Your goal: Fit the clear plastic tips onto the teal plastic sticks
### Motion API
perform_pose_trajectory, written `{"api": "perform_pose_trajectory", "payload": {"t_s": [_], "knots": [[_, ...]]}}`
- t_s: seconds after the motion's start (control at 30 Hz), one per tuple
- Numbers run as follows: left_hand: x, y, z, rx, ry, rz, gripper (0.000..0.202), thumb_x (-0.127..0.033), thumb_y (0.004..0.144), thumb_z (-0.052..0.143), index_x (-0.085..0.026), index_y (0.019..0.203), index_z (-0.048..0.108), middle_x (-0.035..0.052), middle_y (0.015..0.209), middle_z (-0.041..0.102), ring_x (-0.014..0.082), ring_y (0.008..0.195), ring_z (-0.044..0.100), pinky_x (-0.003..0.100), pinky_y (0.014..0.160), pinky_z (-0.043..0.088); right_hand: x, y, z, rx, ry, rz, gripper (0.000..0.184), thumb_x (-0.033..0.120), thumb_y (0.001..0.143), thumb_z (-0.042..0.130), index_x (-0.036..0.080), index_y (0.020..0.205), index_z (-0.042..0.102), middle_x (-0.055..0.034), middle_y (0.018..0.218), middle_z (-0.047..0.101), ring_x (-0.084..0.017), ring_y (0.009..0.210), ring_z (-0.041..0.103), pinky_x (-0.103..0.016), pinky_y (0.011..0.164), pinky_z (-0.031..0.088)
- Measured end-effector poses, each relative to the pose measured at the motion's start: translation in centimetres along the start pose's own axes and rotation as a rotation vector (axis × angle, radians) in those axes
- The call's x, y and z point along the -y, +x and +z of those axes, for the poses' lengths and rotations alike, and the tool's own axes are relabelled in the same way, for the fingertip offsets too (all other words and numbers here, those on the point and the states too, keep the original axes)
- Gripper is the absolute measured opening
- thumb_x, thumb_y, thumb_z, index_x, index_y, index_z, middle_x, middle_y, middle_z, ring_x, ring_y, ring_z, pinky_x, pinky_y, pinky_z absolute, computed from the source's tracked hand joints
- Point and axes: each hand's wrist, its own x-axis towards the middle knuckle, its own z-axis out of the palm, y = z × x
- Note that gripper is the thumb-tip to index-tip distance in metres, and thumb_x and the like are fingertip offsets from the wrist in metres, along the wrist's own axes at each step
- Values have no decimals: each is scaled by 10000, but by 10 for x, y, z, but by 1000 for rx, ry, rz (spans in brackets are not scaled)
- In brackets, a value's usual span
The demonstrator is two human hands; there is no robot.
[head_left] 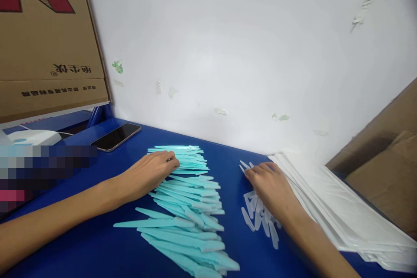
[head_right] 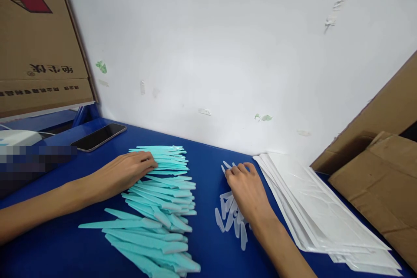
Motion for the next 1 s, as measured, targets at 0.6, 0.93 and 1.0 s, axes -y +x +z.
{"api": "perform_pose_trajectory", "payload": {"t_s": [0.6,0.93,1.0], "knots": [[-9,1,-4,-44,9,50,252,-100,1051,339,-170,1104,575,72,981,651,217,887,586,356,831,480,13,2,-33,-191,312,-25,232,215,1041,428,189,944,638,-53,862,713,-236,785,673,-395,806,422],[-9,1,-3,-99,-12,98,222,-115,1068,351,-173,1126,557,64,1010,653,210,885,575,356,840,473,16,-2,-31,-139,708,174,339,305,1052,404,223,761,556,5,698,636,-166,603,619,-294,606,435],[-10,1,-3,-103,-19,106,225,-118,1070,349,-170,1134,559,68,1007,651,215,888,570,347,805,473,17,-1,-32,-168,740,188,360,309,1042,429,223,713,545,-1,687,654,-173,621,646,-285,601,449]]}}
